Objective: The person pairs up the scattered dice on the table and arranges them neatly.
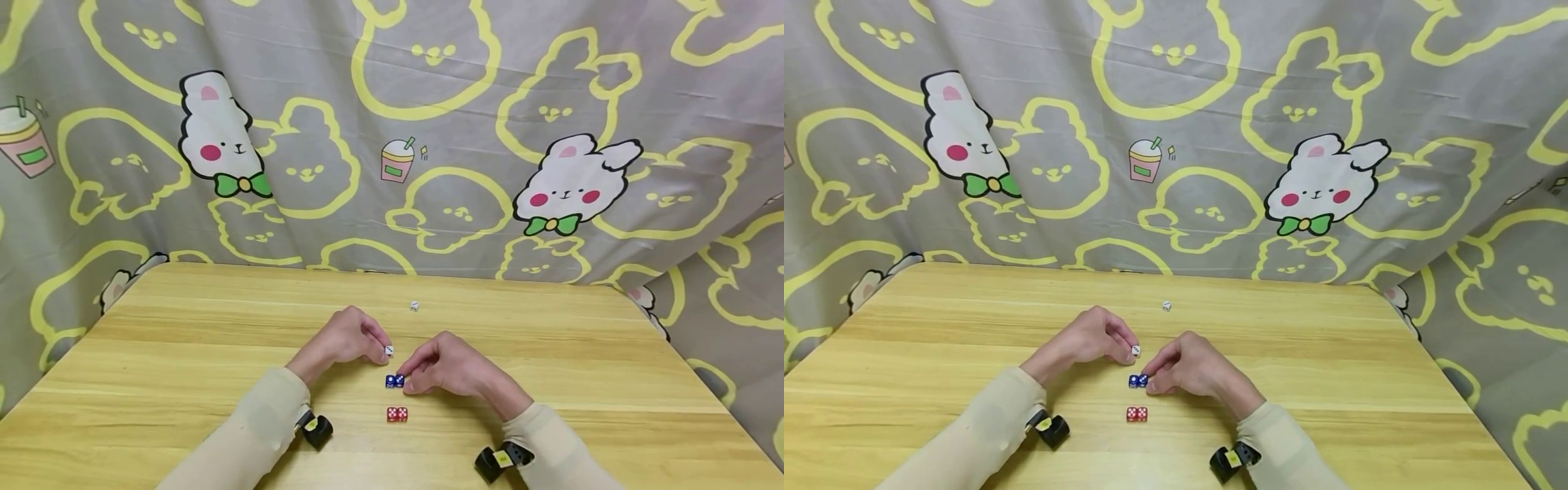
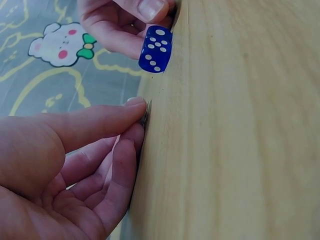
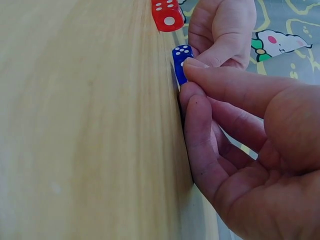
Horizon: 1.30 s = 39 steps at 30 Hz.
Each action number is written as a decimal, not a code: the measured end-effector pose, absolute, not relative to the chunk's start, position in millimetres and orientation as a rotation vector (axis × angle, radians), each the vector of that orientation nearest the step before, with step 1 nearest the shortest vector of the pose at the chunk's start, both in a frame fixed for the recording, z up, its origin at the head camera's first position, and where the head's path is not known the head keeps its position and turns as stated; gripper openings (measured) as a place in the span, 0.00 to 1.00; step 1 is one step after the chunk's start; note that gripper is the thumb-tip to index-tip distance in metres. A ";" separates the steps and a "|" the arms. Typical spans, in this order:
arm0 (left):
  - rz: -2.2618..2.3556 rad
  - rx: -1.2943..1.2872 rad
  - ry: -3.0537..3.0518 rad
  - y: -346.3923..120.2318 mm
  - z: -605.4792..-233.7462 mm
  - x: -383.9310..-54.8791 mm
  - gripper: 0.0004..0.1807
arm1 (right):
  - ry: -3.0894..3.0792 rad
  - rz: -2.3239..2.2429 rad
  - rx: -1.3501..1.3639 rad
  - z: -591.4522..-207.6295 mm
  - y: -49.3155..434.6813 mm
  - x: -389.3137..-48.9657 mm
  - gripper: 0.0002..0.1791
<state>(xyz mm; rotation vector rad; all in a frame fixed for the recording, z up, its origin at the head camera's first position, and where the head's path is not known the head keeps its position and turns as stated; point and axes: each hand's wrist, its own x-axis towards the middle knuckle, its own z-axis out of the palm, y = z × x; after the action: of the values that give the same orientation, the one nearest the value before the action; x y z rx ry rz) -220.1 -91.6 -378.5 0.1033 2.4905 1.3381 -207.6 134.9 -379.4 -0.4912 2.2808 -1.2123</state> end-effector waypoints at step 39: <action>1.358 0.098 2.461 -91.1 -380.1 -221.1 0.08 | 2.140 -1.309 -0.484 -378.2 136.5 -211.1 0.12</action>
<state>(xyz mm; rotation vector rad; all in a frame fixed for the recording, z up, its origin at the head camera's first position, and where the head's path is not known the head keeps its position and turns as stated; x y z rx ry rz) -221.1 -91.1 -380.1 0.0978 2.4608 1.3577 -211.1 136.5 -378.2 -0.4839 2.1400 -1.3088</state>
